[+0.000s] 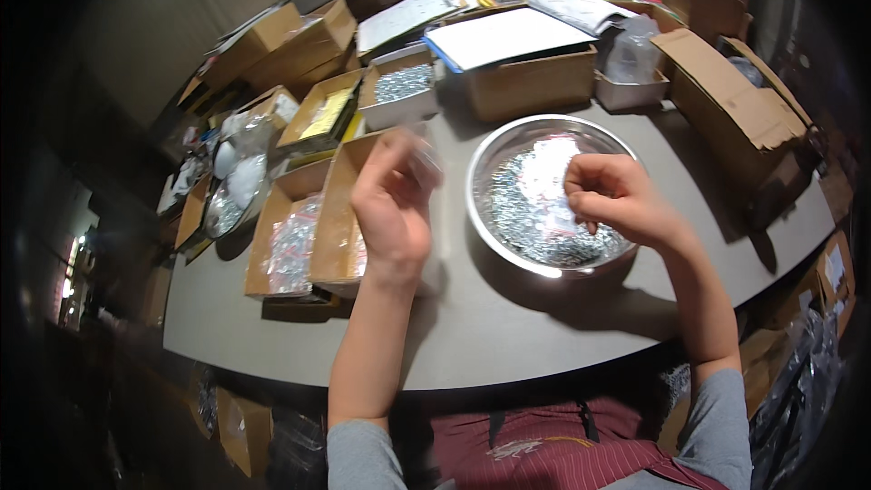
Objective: The person repeatedly picks small metallic fasteners from a metal bowl, separates them by hand, and places them into small plastic bags. The person continues this one-at-a-time handling throughout the clip.
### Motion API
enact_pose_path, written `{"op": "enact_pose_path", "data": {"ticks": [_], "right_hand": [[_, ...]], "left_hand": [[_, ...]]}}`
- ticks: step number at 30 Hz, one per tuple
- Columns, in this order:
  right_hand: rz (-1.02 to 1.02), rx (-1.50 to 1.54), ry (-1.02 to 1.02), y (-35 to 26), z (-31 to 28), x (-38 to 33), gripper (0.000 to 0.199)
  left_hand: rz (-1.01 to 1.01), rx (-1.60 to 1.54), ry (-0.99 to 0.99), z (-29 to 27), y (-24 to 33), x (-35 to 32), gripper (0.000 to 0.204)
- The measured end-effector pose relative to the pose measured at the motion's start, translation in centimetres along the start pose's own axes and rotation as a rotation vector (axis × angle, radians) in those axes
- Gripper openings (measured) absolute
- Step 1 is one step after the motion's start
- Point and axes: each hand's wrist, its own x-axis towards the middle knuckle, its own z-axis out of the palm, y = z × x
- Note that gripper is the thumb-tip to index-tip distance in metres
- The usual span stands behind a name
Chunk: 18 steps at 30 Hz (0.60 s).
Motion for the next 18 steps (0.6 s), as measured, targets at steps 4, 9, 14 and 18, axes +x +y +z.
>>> {"op": "enact_pose_path", "data": {"ticks": [4, 9, 14, 18], "right_hand": [[0.018, -0.641, 0.023, 3.0, -0.9, 0.5, 0.025], [0.044, -0.810, -0.150, 5.1, -0.9, 0.7, 0.020], [0.008, -0.807, -0.149, 4.1, -1.1, 1.4, 0.016], [0.023, -0.687, -0.184, 3.8, -0.6, 1.4, 0.029]], "left_hand": [[-0.043, -0.743, -0.011, -3.1, 3.4, 1.7, 0.017], [-0.212, -0.681, -0.099, -2.0, 1.6, 1.3, 0.018], [-0.294, -0.015, -0.051, 0.2, -1.0, -0.7, 0.025], [-0.244, 0.313, -0.157, 1.2, -2.6, -1.5, 0.031]]}}
